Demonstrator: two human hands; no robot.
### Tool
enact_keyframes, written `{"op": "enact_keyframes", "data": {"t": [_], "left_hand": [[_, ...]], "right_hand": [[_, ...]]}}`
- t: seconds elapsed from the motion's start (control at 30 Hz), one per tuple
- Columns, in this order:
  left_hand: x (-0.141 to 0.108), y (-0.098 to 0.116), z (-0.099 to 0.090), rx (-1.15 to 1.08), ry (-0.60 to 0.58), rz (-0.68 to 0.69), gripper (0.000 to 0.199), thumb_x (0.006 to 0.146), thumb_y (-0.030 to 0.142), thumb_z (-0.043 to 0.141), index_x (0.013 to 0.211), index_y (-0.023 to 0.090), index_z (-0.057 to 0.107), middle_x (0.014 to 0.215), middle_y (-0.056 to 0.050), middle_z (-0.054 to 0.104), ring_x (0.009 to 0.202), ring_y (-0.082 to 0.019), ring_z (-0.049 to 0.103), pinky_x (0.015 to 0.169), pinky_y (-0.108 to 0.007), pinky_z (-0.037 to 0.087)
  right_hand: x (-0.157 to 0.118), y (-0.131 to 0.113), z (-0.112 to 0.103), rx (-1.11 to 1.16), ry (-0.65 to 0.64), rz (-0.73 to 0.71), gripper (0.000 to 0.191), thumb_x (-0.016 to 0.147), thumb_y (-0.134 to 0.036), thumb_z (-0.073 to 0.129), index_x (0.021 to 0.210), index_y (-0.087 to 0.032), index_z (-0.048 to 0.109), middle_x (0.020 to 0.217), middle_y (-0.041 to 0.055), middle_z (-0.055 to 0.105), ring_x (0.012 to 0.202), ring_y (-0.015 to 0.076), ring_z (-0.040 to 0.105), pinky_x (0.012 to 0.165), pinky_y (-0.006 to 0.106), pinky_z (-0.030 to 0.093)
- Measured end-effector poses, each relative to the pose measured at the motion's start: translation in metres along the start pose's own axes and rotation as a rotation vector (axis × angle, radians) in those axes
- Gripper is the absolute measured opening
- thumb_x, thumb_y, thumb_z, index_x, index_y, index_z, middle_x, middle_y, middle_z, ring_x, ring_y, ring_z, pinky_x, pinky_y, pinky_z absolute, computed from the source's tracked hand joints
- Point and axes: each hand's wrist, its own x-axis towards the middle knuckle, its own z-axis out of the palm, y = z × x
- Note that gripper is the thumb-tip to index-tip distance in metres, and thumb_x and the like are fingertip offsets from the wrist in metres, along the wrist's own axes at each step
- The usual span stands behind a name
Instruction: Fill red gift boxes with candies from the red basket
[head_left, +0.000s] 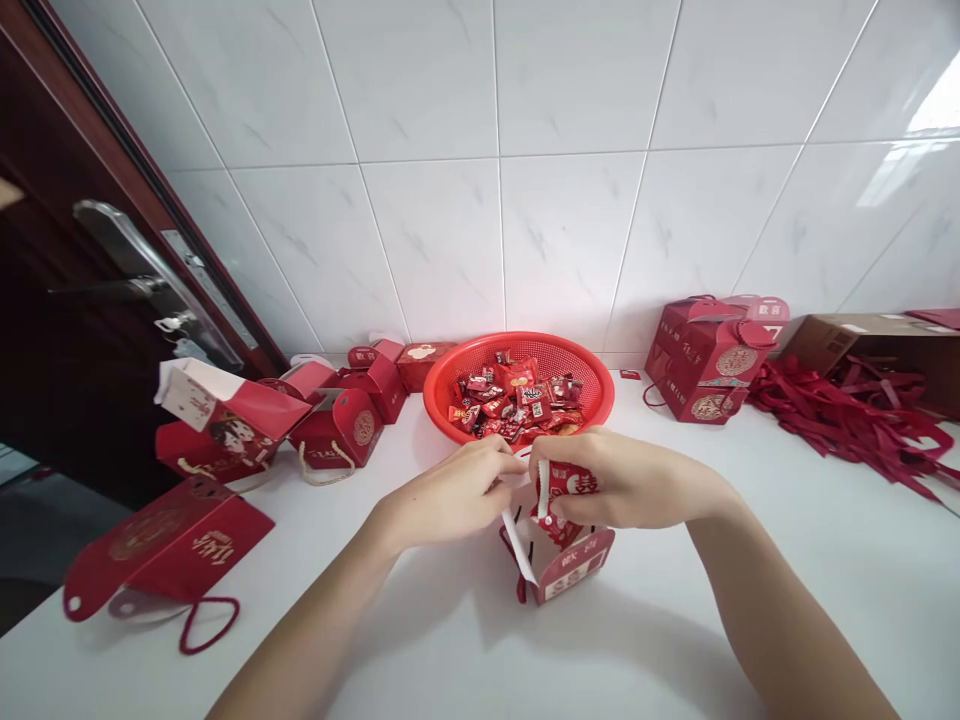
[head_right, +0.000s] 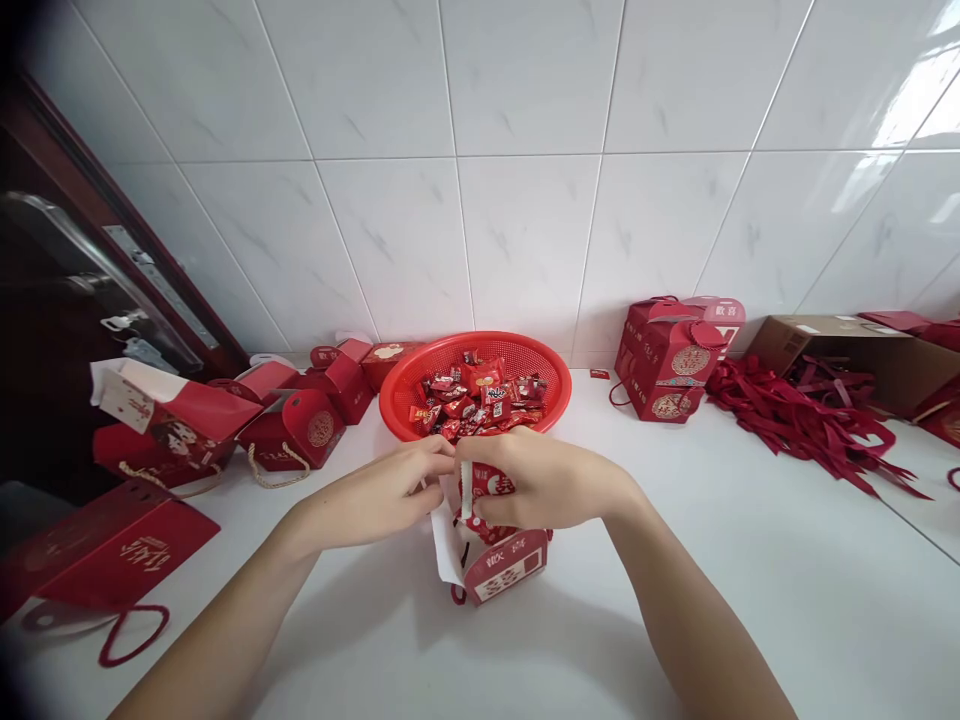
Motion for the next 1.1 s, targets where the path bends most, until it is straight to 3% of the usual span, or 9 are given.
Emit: {"op": "enact_keyframes", "data": {"t": [0.13, 0.33, 0.57, 0.83, 1.0, 1.1], "left_hand": [[-0.001, 0.002, 0.002, -0.042, -0.005, 0.015, 0.025, 0.089, 0.015, 0.042, 0.084, 0.021, 0.066, 0.094, -0.003, 0.061, 0.087, -0.019, 0.061, 0.076, -0.029, 0.048], [-0.004, 0.008, 0.003, -0.074, 0.044, 0.086, 0.025, 0.09, 0.015, 0.042, 0.084, 0.021, 0.065, 0.092, -0.003, 0.062, 0.085, -0.019, 0.06, 0.075, -0.03, 0.046], [-0.003, 0.014, 0.001, -0.118, 0.071, 0.059, 0.021, 0.086, 0.014, 0.045, 0.071, 0.02, 0.058, 0.086, -0.001, 0.058, 0.074, -0.016, 0.056, 0.07, -0.029, 0.047], [-0.003, 0.008, -0.003, -0.071, 0.066, 0.086, 0.026, 0.087, 0.013, 0.042, 0.083, 0.02, 0.067, 0.092, -0.003, 0.062, 0.081, -0.017, 0.06, 0.074, -0.029, 0.047], [-0.005, 0.008, -0.002, -0.065, 0.048, 0.057, 0.03, 0.091, 0.016, 0.042, 0.097, 0.022, 0.071, 0.098, -0.005, 0.061, 0.089, -0.019, 0.06, 0.073, -0.029, 0.047], [-0.005, 0.008, -0.002, -0.064, 0.051, 0.05, 0.027, 0.089, 0.014, 0.042, 0.091, 0.021, 0.069, 0.093, -0.004, 0.059, 0.085, -0.019, 0.059, 0.07, -0.029, 0.046]], "right_hand": [[0.004, 0.001, 0.003, -0.041, -0.074, 0.001, 0.019, 0.079, -0.007, 0.056, 0.094, -0.019, 0.056, 0.077, -0.002, 0.063, 0.061, 0.0112, 0.051, 0.052, 0.023, 0.033], [-0.01, -0.003, -0.001, -0.104, 0.037, 0.046, 0.013, 0.081, -0.007, 0.055, 0.087, -0.019, 0.054, 0.083, 0.0012, 0.065, 0.068, 0.0135, 0.055, 0.057, 0.025, 0.038], [-0.01, -0.014, 0.003, -0.016, 0.045, -0.129, 0.022, 0.08, -0.003, 0.053, 0.094, -0.02, 0.054, 0.089, 0.0011, 0.064, 0.07, 0.0122, 0.055, 0.06, 0.023, 0.04], [0.001, -0.004, 0.01, -0.203, -0.002, 0.127, 0.016, 0.08, -0.005, 0.048, 0.085, -0.02, 0.051, 0.076, 0.0008, 0.061, 0.061, 0.0127, 0.05, 0.05, 0.024, 0.032], [-0.003, 0.003, 0.005, -0.212, 0.051, 0.151, 0.015, 0.081, -0.005, 0.049, 0.083, -0.02, 0.05, 0.074, 0.001, 0.062, 0.06, 0.0131, 0.051, 0.048, 0.025, 0.028], [-0.005, 0.001, 0.002, -0.123, 0.072, 0.104, 0.012, 0.084, -0.009, 0.051, 0.084, -0.02, 0.05, 0.072, -0.0003, 0.063, 0.058, 0.012, 0.052, 0.048, 0.024, 0.029]]}}
